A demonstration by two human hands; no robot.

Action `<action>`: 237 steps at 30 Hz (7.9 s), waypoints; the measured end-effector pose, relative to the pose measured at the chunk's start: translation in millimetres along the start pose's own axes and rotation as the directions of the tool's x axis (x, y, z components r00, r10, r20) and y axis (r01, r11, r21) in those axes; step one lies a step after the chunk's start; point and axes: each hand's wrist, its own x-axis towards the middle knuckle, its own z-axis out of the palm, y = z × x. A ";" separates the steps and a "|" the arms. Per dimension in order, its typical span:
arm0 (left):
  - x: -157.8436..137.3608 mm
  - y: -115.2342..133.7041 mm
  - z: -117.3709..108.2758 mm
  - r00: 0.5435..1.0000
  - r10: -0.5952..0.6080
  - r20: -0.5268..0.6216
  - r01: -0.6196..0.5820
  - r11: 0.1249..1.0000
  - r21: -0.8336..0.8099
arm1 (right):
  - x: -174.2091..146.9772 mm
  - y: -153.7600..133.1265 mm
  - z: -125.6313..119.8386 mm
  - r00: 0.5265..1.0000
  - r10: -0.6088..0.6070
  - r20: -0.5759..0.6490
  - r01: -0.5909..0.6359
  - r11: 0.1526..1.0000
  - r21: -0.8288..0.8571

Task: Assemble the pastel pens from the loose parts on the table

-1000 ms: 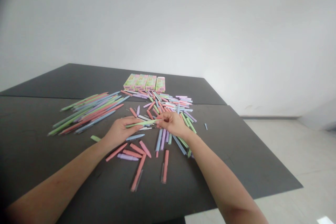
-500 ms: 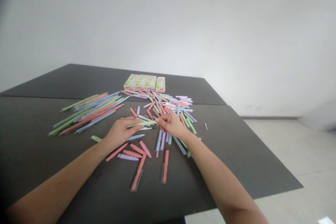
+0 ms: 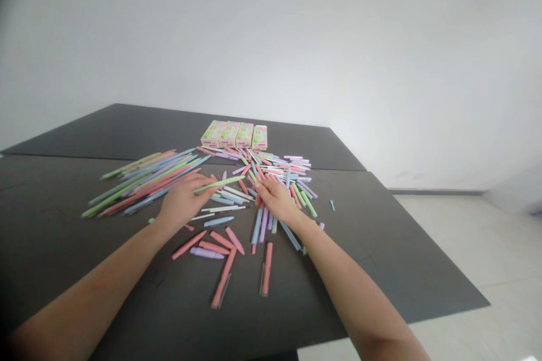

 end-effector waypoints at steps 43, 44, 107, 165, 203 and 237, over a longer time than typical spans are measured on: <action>-10.2 5.5 16.6 0.902 0.244 0.357 -0.320 0.932 0.170 | 62.4 -9.8 36.3 0.962 -0.189 0.196 0.272 0.622 -0.734; -10.6 4.5 17.9 0.898 0.246 0.366 -0.328 0.928 0.179 | 63.9 -9.7 36.9 0.962 -0.186 0.199 0.271 0.606 -0.748; -8.3 1.2 11.7 0.928 0.286 0.237 -0.316 0.944 0.097 | 5.7 -4.8 -34.0 0.977 0.130 -0.170 -0.164 0.964 -0.210; -18.1 31.4 15.5 0.927 0.324 0.187 -0.245 0.904 -0.349 | -20.8 -17.9 4.0 0.991 0.096 0.095 -0.062 0.949 -0.308; -21.6 53.1 13.7 0.963 0.102 0.250 0.142 0.598 -0.789 | -29.5 -27.5 12.6 0.943 -0.077 0.324 0.096 0.994 -0.044; -3.2 34.2 -1.4 0.953 -0.226 0.200 0.289 0.495 -0.820 | 9.8 -38.5 41.4 0.961 0.019 0.276 0.217 0.565 -0.796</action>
